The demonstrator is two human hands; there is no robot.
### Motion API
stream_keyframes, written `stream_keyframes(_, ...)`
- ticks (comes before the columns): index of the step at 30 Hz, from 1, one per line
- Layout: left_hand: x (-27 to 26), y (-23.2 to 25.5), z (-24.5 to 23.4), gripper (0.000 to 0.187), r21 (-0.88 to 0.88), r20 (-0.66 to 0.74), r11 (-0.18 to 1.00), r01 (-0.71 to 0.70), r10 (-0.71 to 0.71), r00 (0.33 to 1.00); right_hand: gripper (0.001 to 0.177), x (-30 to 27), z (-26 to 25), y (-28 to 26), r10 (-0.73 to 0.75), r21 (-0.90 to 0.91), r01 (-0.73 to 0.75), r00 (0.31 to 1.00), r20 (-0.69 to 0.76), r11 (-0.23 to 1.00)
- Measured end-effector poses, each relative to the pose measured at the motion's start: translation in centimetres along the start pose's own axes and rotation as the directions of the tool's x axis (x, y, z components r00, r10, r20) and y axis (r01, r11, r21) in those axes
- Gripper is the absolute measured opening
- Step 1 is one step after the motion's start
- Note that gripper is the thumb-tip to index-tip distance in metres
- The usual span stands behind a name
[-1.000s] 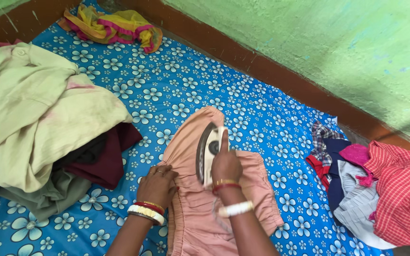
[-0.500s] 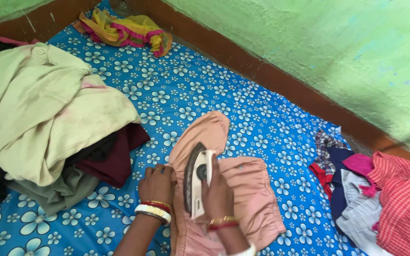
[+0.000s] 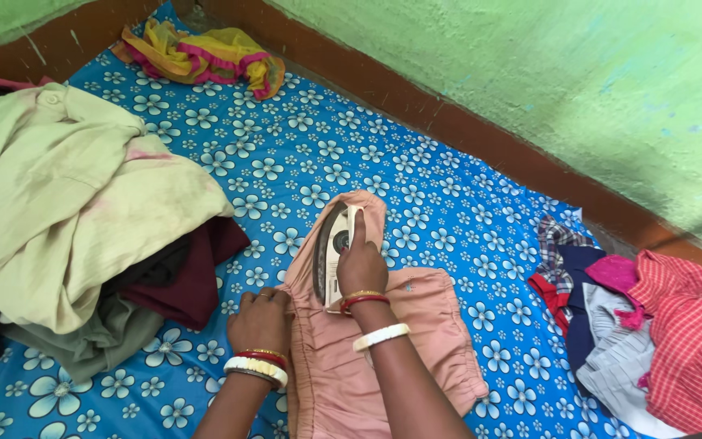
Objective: The person irons a red checkered shirt and then a peach-colored pair of shorts on a bed using an electric iron. They smooth the fabric with their hands and move the iron back and forth to remove wrinkles.
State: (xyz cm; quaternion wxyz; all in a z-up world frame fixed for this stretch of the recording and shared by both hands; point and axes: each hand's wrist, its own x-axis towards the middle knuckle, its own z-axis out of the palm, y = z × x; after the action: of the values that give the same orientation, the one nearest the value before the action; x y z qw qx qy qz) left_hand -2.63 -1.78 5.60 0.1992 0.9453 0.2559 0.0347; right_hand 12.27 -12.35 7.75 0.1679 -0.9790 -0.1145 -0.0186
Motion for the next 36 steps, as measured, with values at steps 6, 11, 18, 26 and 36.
stream_keyframes(6,0.2,-0.3,0.6,0.026,-0.009,0.049,1.0,0.022,-0.022,0.999,0.081,-3.3,-0.2,0.6,-0.098,0.026,0.097,0.994,0.037,0.995)
stream_keyframes(11,0.4,-0.8,1.3,0.024,0.025,0.014,0.999,0.024,-0.024,1.0,0.081,-9.5,-1.1,0.9,-0.205,0.149,0.207,0.978,-0.027,0.967)
stream_keyframes(18,0.2,-0.5,1.0,0.034,0.042,0.036,0.999,0.027,-0.029,0.999,0.075,-7.9,-1.2,-0.2,-0.165,0.1,0.171,0.984,-0.064,0.98)
stream_keyframes(26,0.3,-0.8,1.6,0.039,0.096,-0.018,0.995,0.006,-0.004,1.0,0.079,1.5,0.6,0.0,-0.089,0.04,0.089,0.996,0.009,0.995)
stream_keyframes(36,0.2,-1.2,1.7,0.031,0.069,-0.047,0.998,0.01,-0.007,0.999,0.077,-7.6,-2.3,2.6,-0.226,0.187,0.213,0.973,0.053,0.959)
